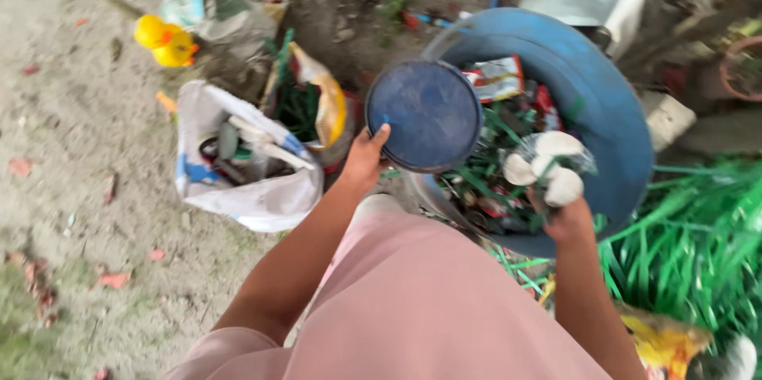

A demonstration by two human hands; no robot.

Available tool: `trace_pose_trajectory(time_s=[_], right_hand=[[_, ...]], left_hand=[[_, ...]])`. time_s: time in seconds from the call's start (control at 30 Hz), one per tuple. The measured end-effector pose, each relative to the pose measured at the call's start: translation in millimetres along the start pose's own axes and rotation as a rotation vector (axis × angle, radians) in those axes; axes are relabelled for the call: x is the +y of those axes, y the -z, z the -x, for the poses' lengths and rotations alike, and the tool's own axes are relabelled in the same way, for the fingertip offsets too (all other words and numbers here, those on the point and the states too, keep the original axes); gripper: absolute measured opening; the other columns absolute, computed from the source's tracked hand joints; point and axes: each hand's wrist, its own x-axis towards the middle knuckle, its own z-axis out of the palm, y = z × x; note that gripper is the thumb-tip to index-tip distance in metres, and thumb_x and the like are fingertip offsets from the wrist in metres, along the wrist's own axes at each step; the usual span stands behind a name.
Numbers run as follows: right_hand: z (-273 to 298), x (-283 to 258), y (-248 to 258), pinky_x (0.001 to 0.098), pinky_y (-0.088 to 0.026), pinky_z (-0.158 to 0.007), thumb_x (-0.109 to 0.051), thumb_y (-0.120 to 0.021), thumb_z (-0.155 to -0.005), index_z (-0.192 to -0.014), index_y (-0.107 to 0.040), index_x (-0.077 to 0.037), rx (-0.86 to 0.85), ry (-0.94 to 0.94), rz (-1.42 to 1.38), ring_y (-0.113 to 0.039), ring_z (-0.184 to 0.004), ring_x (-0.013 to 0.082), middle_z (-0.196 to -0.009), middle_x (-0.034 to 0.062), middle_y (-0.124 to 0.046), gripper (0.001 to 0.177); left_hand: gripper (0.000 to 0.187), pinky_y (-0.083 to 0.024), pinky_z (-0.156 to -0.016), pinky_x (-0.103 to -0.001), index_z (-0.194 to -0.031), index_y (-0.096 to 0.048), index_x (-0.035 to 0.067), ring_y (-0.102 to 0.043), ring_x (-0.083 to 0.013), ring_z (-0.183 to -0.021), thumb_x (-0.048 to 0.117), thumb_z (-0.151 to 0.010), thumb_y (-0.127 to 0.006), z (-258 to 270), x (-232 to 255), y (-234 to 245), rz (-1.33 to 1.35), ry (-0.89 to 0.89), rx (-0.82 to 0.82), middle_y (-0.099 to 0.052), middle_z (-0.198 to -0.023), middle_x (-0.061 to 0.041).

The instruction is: The person sorts through trash in a bin and a white bag, handling items such as a blue lid, plastic bottles, food wrappers, and a red canister.

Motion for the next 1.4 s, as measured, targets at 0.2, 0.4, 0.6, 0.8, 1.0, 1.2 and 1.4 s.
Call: trace_pose_trajectory(time_s=[0.2, 0.4, 0.6, 0.8, 1.0, 1.2, 1.4], right_hand=[[-15.6, -12.9, -43.3, 0.0369, -0.058, -0.087, -0.03, -0.061, -0.106, -0.122, -0.068, -0.014, 0.108, -0.096, 0.017, -0.068, -0.104, 0.0208, -0.117, 0.0024, -0.071, 0.024], [-40.5, -34.4, -110.8, 0.0381, -0.056, -0.089, -0.029, -0.062, -0.107, -0.125, -0.069, -0.015, 0.001, -0.065, 0.093, -0.067, -0.11, 0.0199, -0.121, 0.0005, -0.071, 0.023], [-87.1, -55.7, -175.7, 0.0412, -0.057, -0.094, -0.029, -0.066, -0.105, -0.128, -0.068, -0.014, -0.174, -0.09, 0.073, -0.068, -0.114, 0.0226, -0.124, 0.0031, -0.071, 0.027], [-141.5, -1.5, -265.2, 0.0441, -0.056, -0.083, -0.031, -0.068, -0.1, -0.125, -0.069, -0.012, -0.367, -0.231, 0.159, -0.069, -0.106, 0.0238, -0.118, 0.0061, -0.073, 0.032], [-181.4, 146.5, -352.1, 0.0409, -0.057, -0.092, -0.024, -0.066, -0.103, -0.128, -0.067, -0.008, -0.528, -0.457, 0.245, -0.068, -0.107, 0.0222, -0.12, 0.0071, -0.07, 0.029], [-178.2, 288.6, -449.1, 0.0412, -0.055, -0.09, -0.022, -0.064, -0.101, -0.139, -0.058, -0.011, -0.764, -0.627, 0.34, -0.067, -0.109, 0.0221, -0.124, 0.0075, -0.069, 0.04], [-185.3, 384.6, -467.6, 0.0414, -0.047, -0.104, -0.028, -0.07, -0.1, -0.152, -0.044, -0.01, -0.958, -0.429, 1.056, -0.06, -0.127, 0.0255, -0.14, 0.0102, -0.062, 0.06]], left_hand=[[0.046, -0.059, -0.085, -0.04, -0.138, -0.056, 0.01, -0.068, -0.0174, -0.103, 0.032, -0.098, -0.065, 9.6, -8.1, 67.7, 0.053, -0.075, 0.163, -0.069, -0.121, -0.004], [0.057, -0.061, -0.086, -0.037, -0.148, -0.048, 0.006, -0.069, -0.0207, -0.106, 0.028, -0.099, -0.067, 18.1, -18.7, 141.4, 0.071, -0.274, 0.322, -0.067, -0.129, -0.011], [0.059, -0.061, -0.075, -0.042, -0.147, -0.044, 0.011, -0.068, -0.0222, -0.101, 0.035, -0.098, -0.064, 61.6, -1.6, 219.5, 0.175, -0.175, 0.638, -0.064, -0.127, -0.01], [0.042, -0.059, -0.078, -0.037, -0.136, -0.055, 0.011, -0.066, -0.0196, -0.1, 0.034, -0.102, -0.06, 113.5, -15.7, 265.2, 0.301, -0.293, 0.727, -0.067, -0.12, -0.006], [0.044, -0.06, -0.081, -0.039, -0.14, -0.052, 0.01, -0.066, -0.0227, -0.104, 0.032, -0.103, -0.059, 174.4, -21.8, 258.2, 0.449, -0.364, 0.852, -0.064, -0.127, -0.01], [0.05, -0.06, -0.086, -0.038, -0.145, -0.047, 0.01, -0.066, -0.0226, -0.111, 0.033, -0.101, -0.056, 246.9, -20.0, 235.0, 0.507, -0.387, 1.068, -0.062, -0.133, -0.01], [0.048, -0.059, -0.092, -0.041, -0.143, -0.05, 0.002, -0.066, -0.023, -0.11, 0.031, -0.104, -0.056, 278.5, -32.1, 222.8, 0.465, -0.466, 1.157, -0.064, -0.129, -0.013]])
